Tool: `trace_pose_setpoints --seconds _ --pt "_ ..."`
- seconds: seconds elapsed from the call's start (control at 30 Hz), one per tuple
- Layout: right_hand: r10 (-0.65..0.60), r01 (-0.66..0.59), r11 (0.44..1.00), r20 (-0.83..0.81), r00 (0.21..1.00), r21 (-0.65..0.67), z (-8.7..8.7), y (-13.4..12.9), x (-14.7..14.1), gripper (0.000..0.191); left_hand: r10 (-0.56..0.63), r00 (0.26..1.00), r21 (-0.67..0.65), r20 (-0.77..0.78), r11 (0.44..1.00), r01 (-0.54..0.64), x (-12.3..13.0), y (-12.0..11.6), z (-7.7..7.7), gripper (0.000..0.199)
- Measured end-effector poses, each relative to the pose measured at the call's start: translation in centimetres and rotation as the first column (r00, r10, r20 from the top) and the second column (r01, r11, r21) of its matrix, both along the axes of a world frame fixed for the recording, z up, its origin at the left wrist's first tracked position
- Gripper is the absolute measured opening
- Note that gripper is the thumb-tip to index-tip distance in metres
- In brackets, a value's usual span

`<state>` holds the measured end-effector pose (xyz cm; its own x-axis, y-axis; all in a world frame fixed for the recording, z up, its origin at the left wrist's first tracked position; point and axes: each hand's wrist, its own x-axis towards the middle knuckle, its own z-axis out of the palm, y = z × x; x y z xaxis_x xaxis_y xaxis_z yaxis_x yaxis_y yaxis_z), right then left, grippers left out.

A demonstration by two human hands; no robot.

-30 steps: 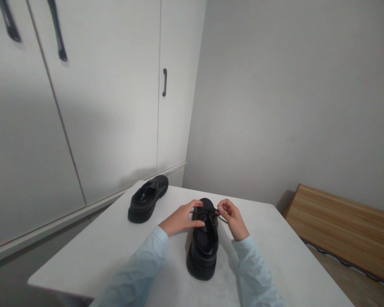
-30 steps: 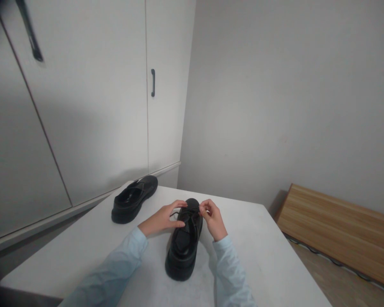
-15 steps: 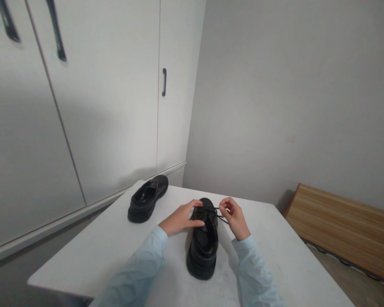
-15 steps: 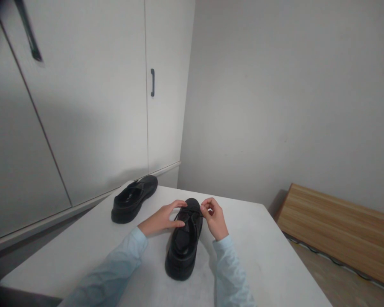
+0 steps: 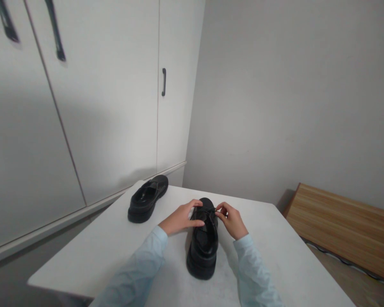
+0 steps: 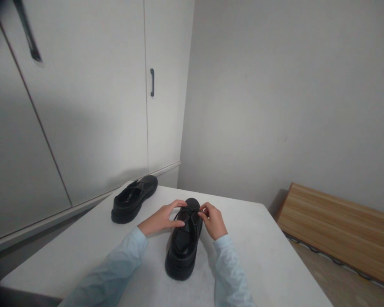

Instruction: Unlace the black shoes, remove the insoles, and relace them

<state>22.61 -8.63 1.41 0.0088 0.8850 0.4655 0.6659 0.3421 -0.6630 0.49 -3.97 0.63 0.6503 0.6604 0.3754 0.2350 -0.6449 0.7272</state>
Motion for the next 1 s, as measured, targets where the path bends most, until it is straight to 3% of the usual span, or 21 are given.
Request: trace_pose_setpoints --seconds 0.23,0.7,0.87,1.0 --pt "-0.055 0.06 0.995 0.062 0.997 -0.082 -0.4 0.3 0.7 0.007 0.003 1.0 0.004 0.004 1.0 -0.003 -0.1 0.0 0.0 0.061" --pt "-0.13 0.129 0.991 0.105 0.986 0.02 -1.3 0.9 1.5 0.008 0.001 1.0 -0.02 0.011 1.0 0.0 -0.1 -0.1 0.2 0.061" --pt "-0.199 0.195 0.975 0.032 0.98 0.106 -0.9 0.7 1.4 0.006 0.003 1.0 -0.034 0.016 0.999 -0.002 -0.1 -0.1 0.2 0.062" --pt "-0.176 0.184 0.98 -0.109 0.978 0.074 -0.5 0.6 1.1 0.008 -0.004 1.0 -0.026 0.01 1.0 0.005 -0.1 0.0 0.1 0.062"
